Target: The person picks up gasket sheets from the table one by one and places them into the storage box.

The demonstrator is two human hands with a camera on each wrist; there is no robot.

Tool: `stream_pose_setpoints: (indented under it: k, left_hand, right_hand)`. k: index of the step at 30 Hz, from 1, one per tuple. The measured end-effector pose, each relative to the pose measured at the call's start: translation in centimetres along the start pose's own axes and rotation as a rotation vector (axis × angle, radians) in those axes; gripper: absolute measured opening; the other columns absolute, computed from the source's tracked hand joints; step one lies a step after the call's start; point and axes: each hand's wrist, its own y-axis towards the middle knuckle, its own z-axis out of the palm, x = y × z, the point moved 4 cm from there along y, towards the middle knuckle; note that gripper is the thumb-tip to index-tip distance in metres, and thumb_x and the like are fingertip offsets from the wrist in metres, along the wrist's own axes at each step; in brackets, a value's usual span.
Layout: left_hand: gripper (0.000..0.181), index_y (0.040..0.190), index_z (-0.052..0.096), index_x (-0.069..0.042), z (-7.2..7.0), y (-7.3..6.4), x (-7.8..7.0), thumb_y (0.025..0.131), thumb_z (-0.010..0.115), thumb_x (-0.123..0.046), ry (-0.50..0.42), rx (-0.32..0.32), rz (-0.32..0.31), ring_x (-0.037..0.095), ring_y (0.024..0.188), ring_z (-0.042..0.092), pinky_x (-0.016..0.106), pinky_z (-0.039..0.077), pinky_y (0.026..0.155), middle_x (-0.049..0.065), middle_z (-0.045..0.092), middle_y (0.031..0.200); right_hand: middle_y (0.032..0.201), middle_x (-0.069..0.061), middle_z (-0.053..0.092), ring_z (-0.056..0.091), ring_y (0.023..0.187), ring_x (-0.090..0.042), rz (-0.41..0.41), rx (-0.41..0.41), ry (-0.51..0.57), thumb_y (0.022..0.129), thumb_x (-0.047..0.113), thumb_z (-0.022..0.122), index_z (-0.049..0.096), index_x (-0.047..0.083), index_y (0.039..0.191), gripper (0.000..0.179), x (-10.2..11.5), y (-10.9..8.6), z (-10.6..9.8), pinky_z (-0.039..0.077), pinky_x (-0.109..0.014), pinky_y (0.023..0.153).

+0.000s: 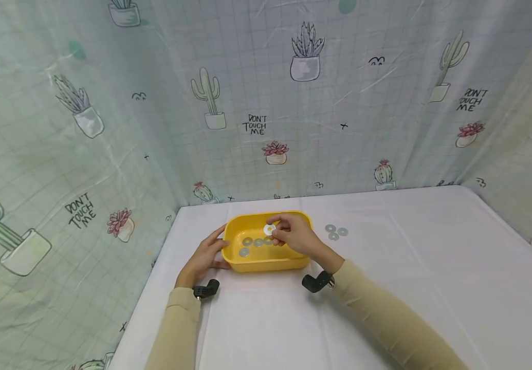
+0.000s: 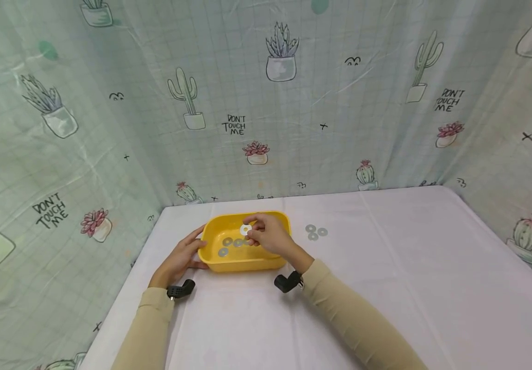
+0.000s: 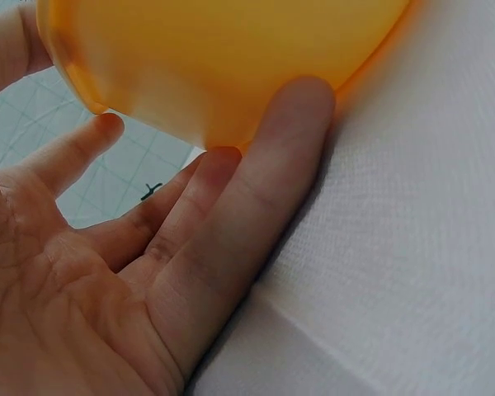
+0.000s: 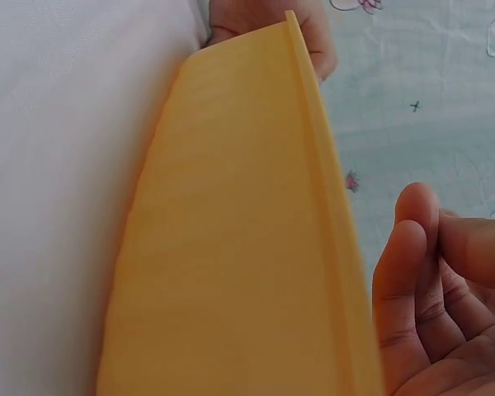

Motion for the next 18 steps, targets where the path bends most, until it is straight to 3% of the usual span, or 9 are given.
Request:
stream_pose_setpoints:
  k: [5, 10, 14, 18]
  left_hand:
    - [0.059, 0.157, 0.038, -0.039, 0.1, -0.1, 0.0, 0.103, 0.054, -0.025, -0.009, -0.001, -0.002, 0.027, 0.105, 0.066, 0.051, 0.066, 0.078, 0.018, 0.053, 0.142]
    - [0.059, 0.157, 0.037, -0.039, 0.1, 0.1, 0.1, 0.103, 0.053, -0.024, -0.014, 0.011, 0.000, 0.026, 0.105, 0.066, 0.051, 0.066, 0.079, 0.019, 0.052, 0.142]
    - [0.059, 0.158, 0.037, -0.039, 0.0, 0.2, 0.2, 0.103, 0.054, -0.026, -0.007, 0.013, 0.001, 0.026, 0.106, 0.065, 0.050, 0.066, 0.080, 0.019, 0.052, 0.143]
    - [0.059, 0.157, 0.037, -0.039, 0.0, 0.2, 0.2, 0.103, 0.054, -0.025, -0.012, 0.013, -0.001, 0.027, 0.106, 0.065, 0.050, 0.066, 0.080, 0.019, 0.052, 0.143]
  right_hand:
    - [0.089, -0.016, 0.068, 0.072, 0.083, -0.029, 0.060, 0.019, 0.033, 0.099, -0.001, 0.060, 0.062, -0.002, 0.132, 0.033, -1.2, 1.0, 1.1, 0.065, -0.048, 0.084]
    - [0.096, -0.022, 0.070, 0.070, 0.086, -0.037, 0.132, 0.029, 0.040, 0.100, 0.001, 0.060, 0.062, 0.001, 0.132, 0.032, -2.3, 1.6, 1.6, 0.065, -0.043, 0.083]
    - [0.099, -0.027, 0.069, 0.069, 0.083, -0.035, 0.138, 0.041, 0.030, 0.100, 0.000, 0.059, 0.063, 0.002, 0.129, 0.030, -2.5, 2.0, 1.7, 0.064, -0.040, 0.079]
    - [0.090, -0.020, 0.070, 0.068, 0.076, -0.027, 0.137, 0.082, 0.003, 0.099, -0.002, 0.060, 0.065, 0.000, 0.124, 0.026, -2.8, 2.4, 2.0, 0.061, -0.032, 0.070]
